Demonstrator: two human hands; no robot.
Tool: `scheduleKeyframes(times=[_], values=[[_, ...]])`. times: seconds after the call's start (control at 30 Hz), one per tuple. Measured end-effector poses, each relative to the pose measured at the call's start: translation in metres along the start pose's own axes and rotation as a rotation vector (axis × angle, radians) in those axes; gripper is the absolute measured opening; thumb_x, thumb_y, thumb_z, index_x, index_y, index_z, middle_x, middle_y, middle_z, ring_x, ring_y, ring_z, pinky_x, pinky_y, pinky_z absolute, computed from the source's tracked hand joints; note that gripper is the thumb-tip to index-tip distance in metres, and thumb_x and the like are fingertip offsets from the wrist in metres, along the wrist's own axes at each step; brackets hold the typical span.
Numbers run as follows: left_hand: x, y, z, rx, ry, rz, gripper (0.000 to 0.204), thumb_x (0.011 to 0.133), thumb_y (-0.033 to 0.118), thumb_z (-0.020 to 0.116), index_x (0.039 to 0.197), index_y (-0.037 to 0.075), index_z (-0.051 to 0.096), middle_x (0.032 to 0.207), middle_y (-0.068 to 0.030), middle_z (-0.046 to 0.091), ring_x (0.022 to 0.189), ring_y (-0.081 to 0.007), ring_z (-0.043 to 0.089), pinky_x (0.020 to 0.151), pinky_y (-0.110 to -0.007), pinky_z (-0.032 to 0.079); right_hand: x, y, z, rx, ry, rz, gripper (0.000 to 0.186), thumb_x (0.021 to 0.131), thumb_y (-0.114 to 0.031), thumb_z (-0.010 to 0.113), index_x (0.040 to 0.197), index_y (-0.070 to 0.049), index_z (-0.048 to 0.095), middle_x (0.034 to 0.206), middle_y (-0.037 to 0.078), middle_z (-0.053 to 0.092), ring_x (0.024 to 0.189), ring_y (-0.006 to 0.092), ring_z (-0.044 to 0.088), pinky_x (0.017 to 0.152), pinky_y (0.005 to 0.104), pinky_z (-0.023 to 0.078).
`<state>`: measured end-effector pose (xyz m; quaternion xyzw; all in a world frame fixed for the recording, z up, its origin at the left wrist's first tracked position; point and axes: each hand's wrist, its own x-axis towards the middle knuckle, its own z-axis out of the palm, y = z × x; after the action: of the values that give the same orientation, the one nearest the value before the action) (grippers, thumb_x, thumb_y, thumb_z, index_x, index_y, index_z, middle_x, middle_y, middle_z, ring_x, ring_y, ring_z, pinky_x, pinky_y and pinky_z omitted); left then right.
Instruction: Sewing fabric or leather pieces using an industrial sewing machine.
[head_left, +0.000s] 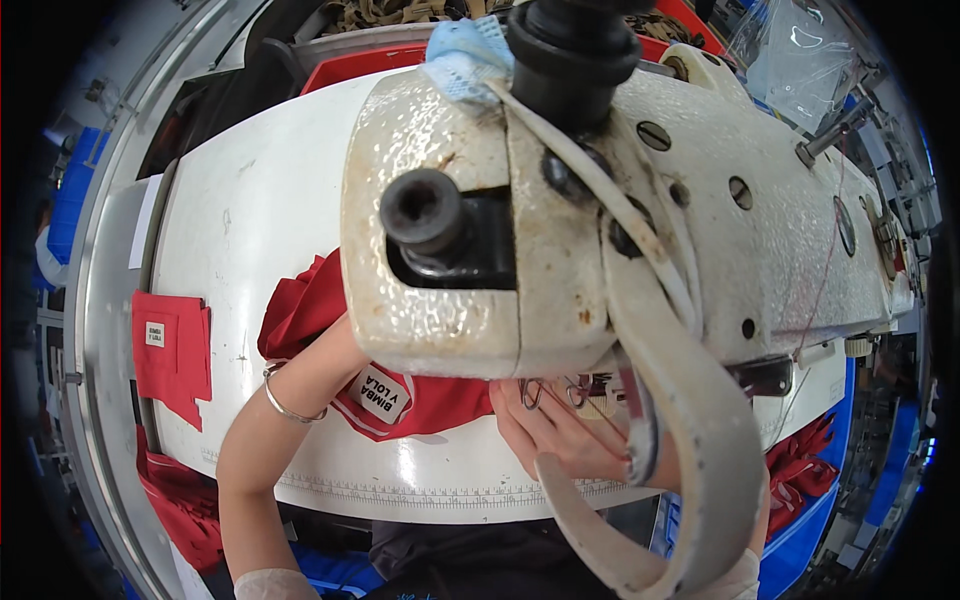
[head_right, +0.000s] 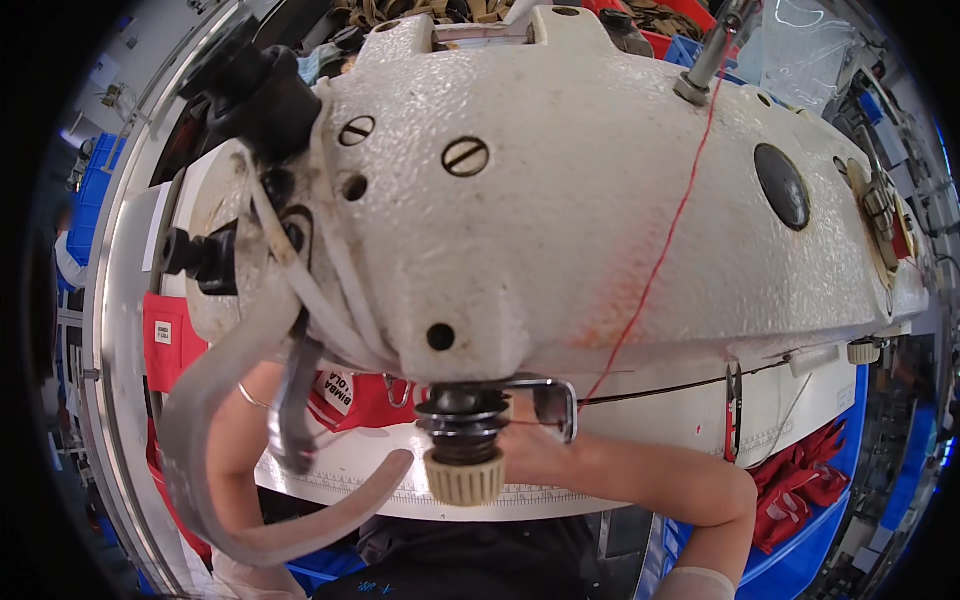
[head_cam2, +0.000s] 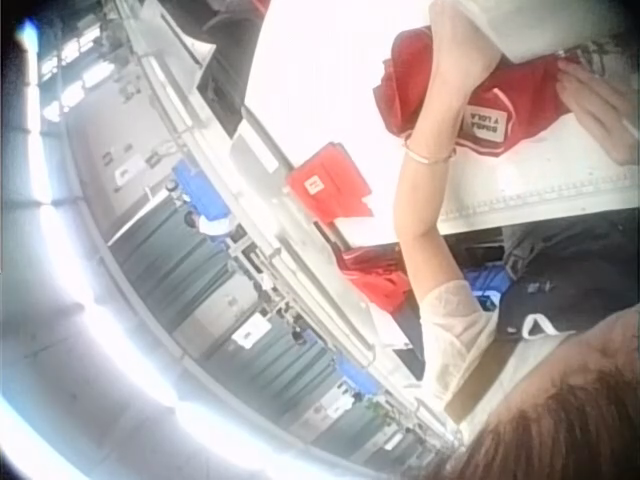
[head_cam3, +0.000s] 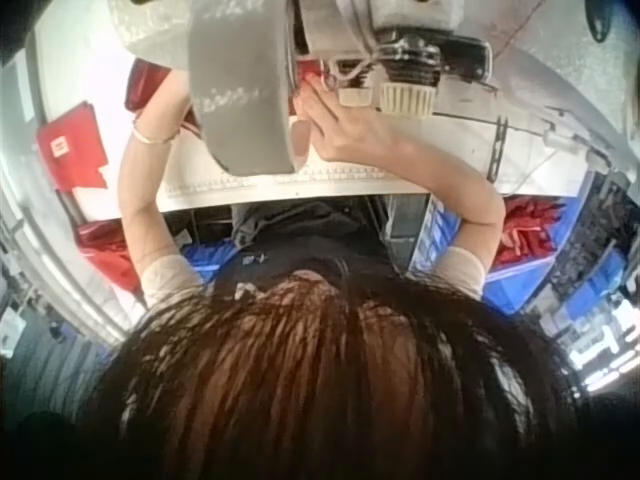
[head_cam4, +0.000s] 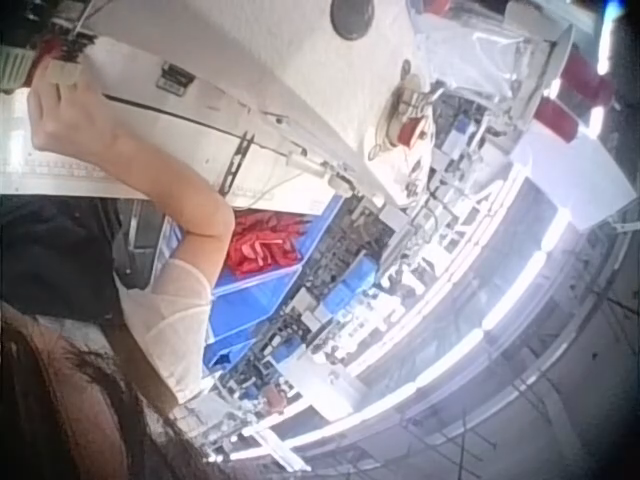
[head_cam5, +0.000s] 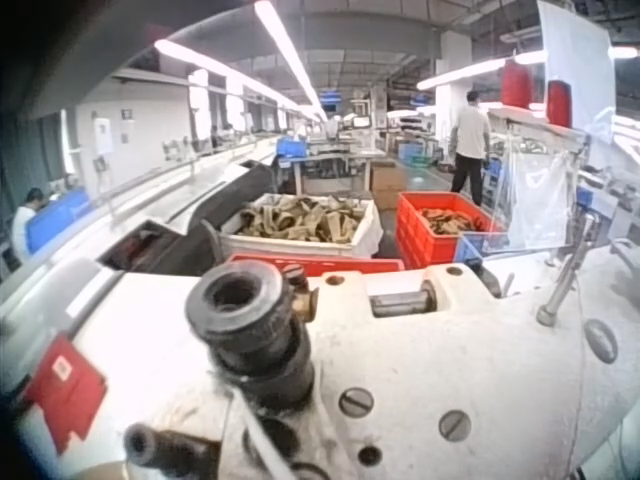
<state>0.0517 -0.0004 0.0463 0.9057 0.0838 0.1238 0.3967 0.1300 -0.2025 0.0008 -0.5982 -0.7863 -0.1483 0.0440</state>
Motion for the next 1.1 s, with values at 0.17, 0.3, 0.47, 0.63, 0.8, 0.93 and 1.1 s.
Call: scheduleKeyframes(times=[0.17,0.3,0.47,0.63,0.8,0.93,1.1], values=[[0.013,0.013,-0.005,0.084,-0.005,-0.016,0.032,0.069,0.003,0.069,0.100,0.001,0.062,0.105,-0.0138,0.061,0.098,-0.0292,0.058,0.084,-0.035,0.046,-0.003,-0.004,0.014,-0.419,-0.073,-0.182,0.041,0.090,-0.024,0.048,0.128,-0.006,0.046,0.127,0.010,0.050,0.118,0.0211,0.048,0.102,0.0338,0.037],[-0.010,0.015,-0.023,0.150,-0.010,-0.023,0.034,0.067,0.004,0.070,0.100,0.000,0.062,0.105,-0.0136,0.061,0.099,-0.0296,0.057,0.085,-0.036,0.046,-0.007,-0.003,0.017,0.040,0.011,-0.086,0.041,0.082,-0.023,0.060,0.119,-0.006,0.054,0.119,0.011,0.056,0.111,0.0258,0.053,0.098,0.0374,0.041],[-0.064,0.041,-0.017,0.329,-0.091,0.258,0.037,0.064,0.008,0.069,0.099,-0.002,0.062,0.108,-0.0133,0.060,0.101,-0.0278,0.057,0.089,-0.036,0.044,-0.004,0.000,0.004,0.156,0.072,-0.011,0.038,0.077,-0.020,0.064,0.112,-0.006,0.058,0.118,0.012,0.057,0.109,0.0274,0.056,0.095,0.0407,0.043],[-0.090,0.011,0.029,0.554,-0.074,0.405,0.034,0.067,0.009,0.060,0.099,-0.002,0.063,0.109,-0.0120,0.059,0.100,-0.0244,0.057,0.089,-0.036,0.044,-0.007,0.005,-0.002,0.265,0.030,-0.007,0.043,0.069,-0.021,0.060,0.112,-0.013,0.060,0.119,0.010,0.057,0.111,0.0262,0.054,0.093,0.0400,0.043],[-0.090,-0.003,0.030,0.466,-0.054,0.464,0.041,0.065,0.009,0.059,0.104,-0.001,0.063,0.109,-0.0079,0.060,0.099,-0.0208,0.057,0.088,-0.034,0.044,-0.016,0.005,-0.006,0.344,0.043,0.098,0.037,0.073,-0.023,0.060,0.109,-0.014,0.062,0.121,0.009,0.057,0.107,0.0242,0.056,0.097,0.0378,0.038],[-0.081,-0.013,0.027,0.448,-0.028,0.452,0.044,0.062,0.007,0.059,0.106,0.002,0.064,0.107,-0.0064,0.061,0.099,-0.0204,0.057,0.088,-0.035,0.044,-0.004,0.012,-0.010,0.418,0.061,0.211,0.031,0.079,-0.024,0.059,0.107,-0.011,0.063,0.116,0.006,0.059,0.104,0.0185,0.056,0.094,0.0348,0.039],[-0.068,-0.024,0.019,0.398,0.014,0.442,0.043,0.057,0.005,0.061,0.100,0.003,0.066,0.101,-0.0083,0.063,0.097,-0.0261,0.058,0.085,-0.041,0.045,0.003,0.019,-0.004,0.320,0.028,0.186,0.029,0.080,-0.024,0.061,0.107,-0.010,0.062,0.108,0.006,0.062,0.101,0.0192,0.057,0.087,0.0315,0.044]])
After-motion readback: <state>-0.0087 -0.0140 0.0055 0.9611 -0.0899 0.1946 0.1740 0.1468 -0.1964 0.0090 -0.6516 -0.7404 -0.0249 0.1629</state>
